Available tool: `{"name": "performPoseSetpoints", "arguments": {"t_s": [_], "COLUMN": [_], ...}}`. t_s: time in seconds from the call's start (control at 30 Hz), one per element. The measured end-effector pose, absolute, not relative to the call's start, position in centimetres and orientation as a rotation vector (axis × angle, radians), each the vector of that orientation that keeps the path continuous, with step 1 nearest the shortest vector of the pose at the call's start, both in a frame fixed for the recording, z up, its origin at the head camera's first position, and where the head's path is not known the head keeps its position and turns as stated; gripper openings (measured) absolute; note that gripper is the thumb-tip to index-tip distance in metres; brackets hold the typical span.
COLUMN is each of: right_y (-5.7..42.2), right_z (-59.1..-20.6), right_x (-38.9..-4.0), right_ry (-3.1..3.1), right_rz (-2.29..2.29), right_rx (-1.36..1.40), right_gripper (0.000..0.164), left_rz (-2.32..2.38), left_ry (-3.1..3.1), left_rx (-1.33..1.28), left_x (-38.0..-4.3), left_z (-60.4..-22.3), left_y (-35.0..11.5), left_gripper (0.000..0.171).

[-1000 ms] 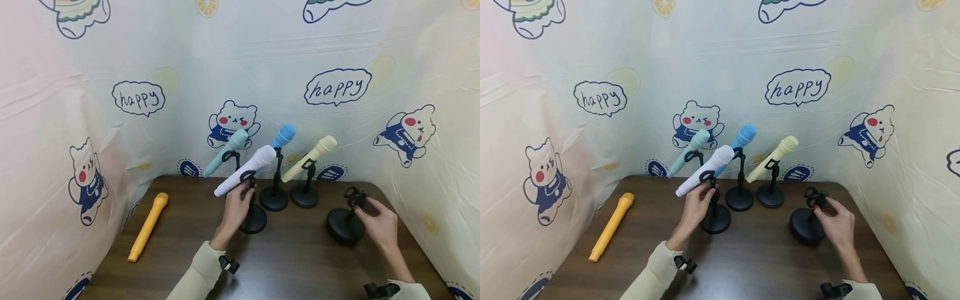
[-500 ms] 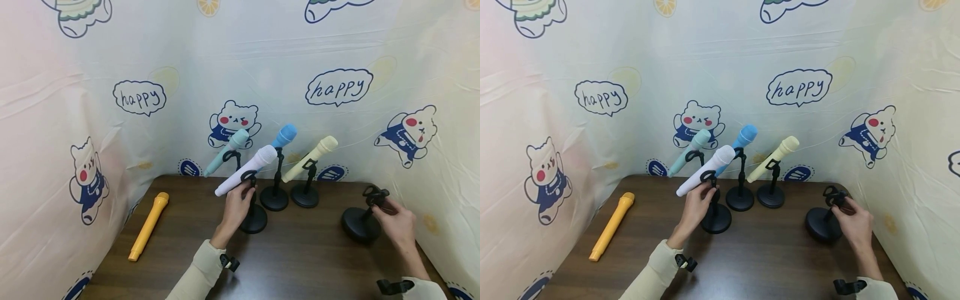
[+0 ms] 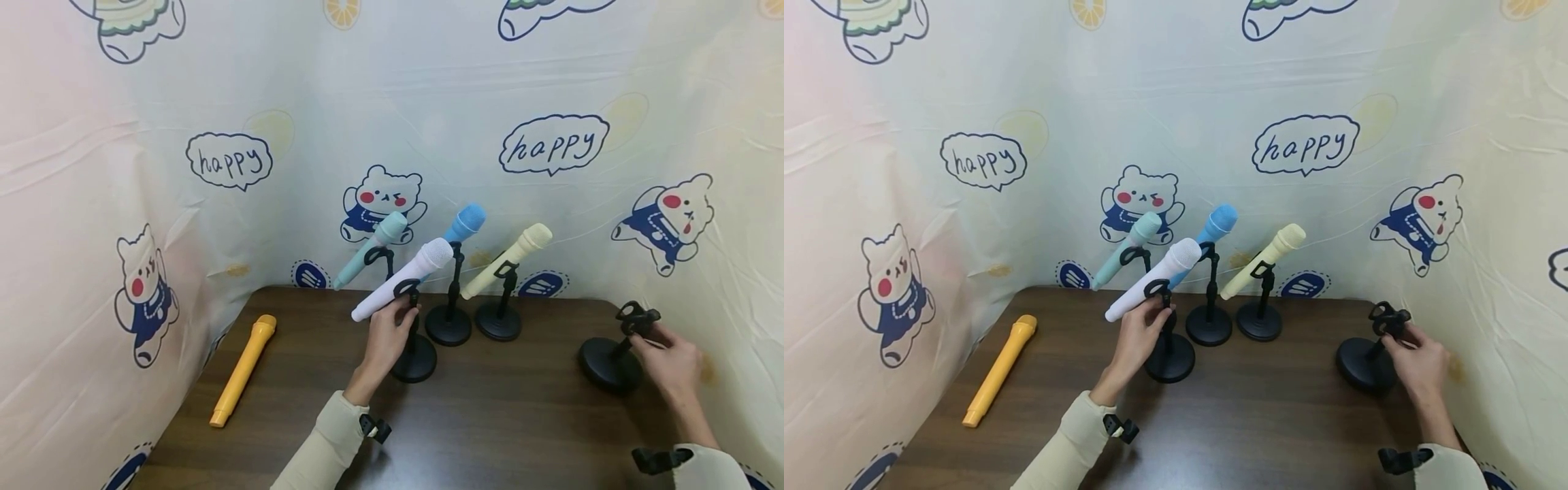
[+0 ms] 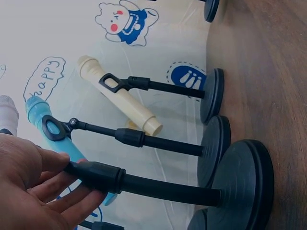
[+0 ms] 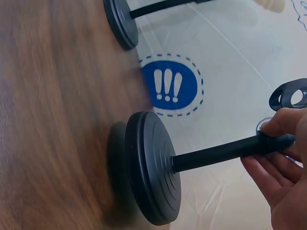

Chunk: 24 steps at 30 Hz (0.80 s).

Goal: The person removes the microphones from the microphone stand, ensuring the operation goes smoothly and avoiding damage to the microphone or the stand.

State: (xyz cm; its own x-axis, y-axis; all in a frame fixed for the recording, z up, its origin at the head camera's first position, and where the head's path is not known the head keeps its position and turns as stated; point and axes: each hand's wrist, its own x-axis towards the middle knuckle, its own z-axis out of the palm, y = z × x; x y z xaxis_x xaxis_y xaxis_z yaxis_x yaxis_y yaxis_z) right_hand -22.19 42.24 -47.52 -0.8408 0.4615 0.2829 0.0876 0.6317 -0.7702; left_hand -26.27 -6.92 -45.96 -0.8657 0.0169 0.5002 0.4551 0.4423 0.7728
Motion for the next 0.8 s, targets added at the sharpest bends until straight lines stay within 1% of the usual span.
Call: {"name": "performPoseSetpoints", "arguments": {"t_s": [0.1,0.3,0.43,0.8], "right_y": [42.9,44.2,44.7,45.0], "right_z": [-47.8,-48.2,-48.2,-48.3], "right_x": [-22.2,-22.9,-23.2,-23.4], "right_ry": [-2.408,-2.389,-2.395,-2.38], "right_rz": [1.121,1.14,1.127,1.093], "right_rx": [-0.481,-0.577,-0.625,-0.632], "right_gripper": [0.051,0.051,0.054,0.054], "left_rz": [-1.413,-1.42,-1.419,-1.417], "left_ry": [-2.277,-2.279,-2.273,-2.286], "left_rx": [-0.402,-0.404,-0.402,-0.392], "left_x": [-26.2,-26.2,-26.3,-26.4], "left_z": [-46.0,-46.2,-46.3,-46.2], "left_y": [-6.9,-7.0,-7.0,-6.9], "left_gripper": [0.018,0.018,0.018,0.017]}}
